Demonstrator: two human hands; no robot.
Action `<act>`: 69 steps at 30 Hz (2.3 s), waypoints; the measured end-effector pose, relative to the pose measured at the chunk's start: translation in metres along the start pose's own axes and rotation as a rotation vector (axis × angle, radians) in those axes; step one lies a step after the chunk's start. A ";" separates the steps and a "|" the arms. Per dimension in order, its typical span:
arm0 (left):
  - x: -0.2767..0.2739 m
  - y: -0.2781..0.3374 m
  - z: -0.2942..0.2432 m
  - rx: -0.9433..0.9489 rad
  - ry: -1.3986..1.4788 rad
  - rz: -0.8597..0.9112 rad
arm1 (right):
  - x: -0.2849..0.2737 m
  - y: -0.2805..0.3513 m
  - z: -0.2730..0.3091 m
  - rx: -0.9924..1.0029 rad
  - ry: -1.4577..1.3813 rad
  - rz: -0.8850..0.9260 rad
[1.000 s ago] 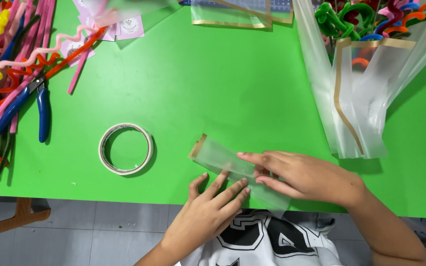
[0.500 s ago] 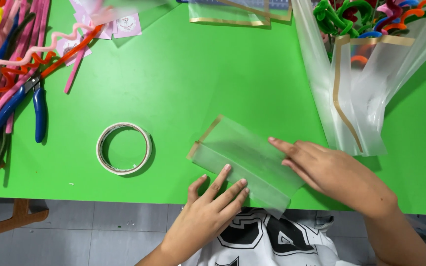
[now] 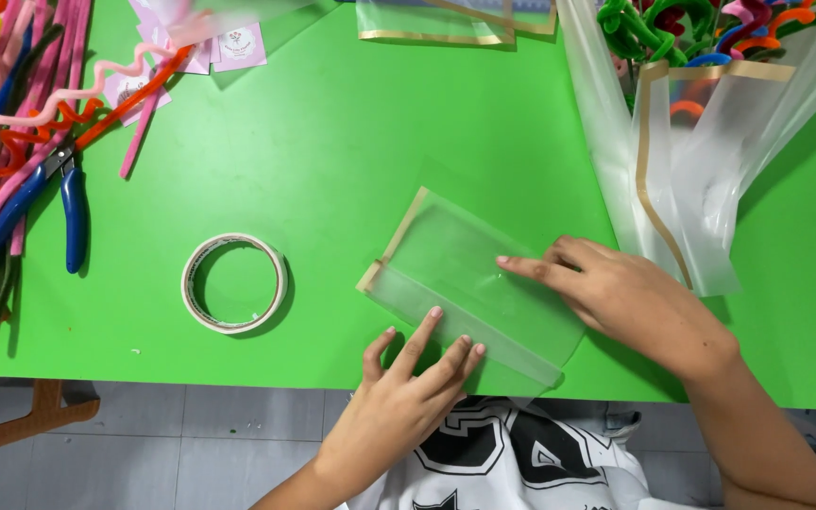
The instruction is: The person folds a sheet of translucent wrapping paper on a green table and then wraps it around a bouquet of colorful artificial flowers. They secure the wrapping paper at the base of the bouquet using a roll of clear tape.
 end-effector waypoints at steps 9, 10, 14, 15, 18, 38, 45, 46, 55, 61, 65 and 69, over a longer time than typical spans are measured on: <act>0.000 0.003 -0.001 -0.017 -0.122 -0.019 | 0.003 0.006 0.059 -0.300 0.097 -0.107; -0.001 0.003 -0.002 -0.017 -0.122 -0.019 | 0.004 0.004 0.057 -0.300 0.096 -0.106; -0.006 0.002 -0.002 -0.032 -0.030 -0.010 | 0.000 -0.003 0.053 -0.318 0.030 -0.132; -0.008 0.002 -0.003 -0.026 0.017 -0.012 | -0.001 -0.003 0.052 -0.333 -0.007 -0.115; -0.013 0.005 0.004 -0.028 0.008 0.001 | -0.002 0.003 0.050 -0.374 0.026 -0.157; -0.040 0.009 0.063 -0.314 -0.231 0.079 | -0.112 0.129 0.111 -0.627 0.060 -0.350; -0.019 0.026 0.069 -0.309 -0.160 0.153 | -0.027 0.071 0.059 -0.383 -0.078 -0.171; -0.019 0.027 0.070 -0.311 -0.164 0.152 | -0.012 0.066 0.055 -0.386 -0.077 -0.173; -0.021 0.002 0.056 -0.309 -0.257 0.112 | 0.023 0.049 0.017 -0.162 0.073 -0.210; 0.009 -0.017 0.030 -0.142 -0.037 0.108 | 0.019 0.052 0.018 -0.122 -0.028 -0.312; 0.014 -0.019 0.025 -0.124 -0.137 0.098 | 0.043 0.045 -0.012 0.030 -0.628 -0.053; 0.015 -0.018 0.024 -0.127 -0.140 0.102 | 0.050 0.039 -0.028 -0.072 -1.116 -0.080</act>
Point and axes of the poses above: each hand's wrist, its own y-axis away from the middle knuckle, its own x-axis out of the palm, z = x × y, the point moved 10 cm from there along -y, towards the middle knuckle, and after that the axes turned 1 degree about -z, right-handed, at the moved point
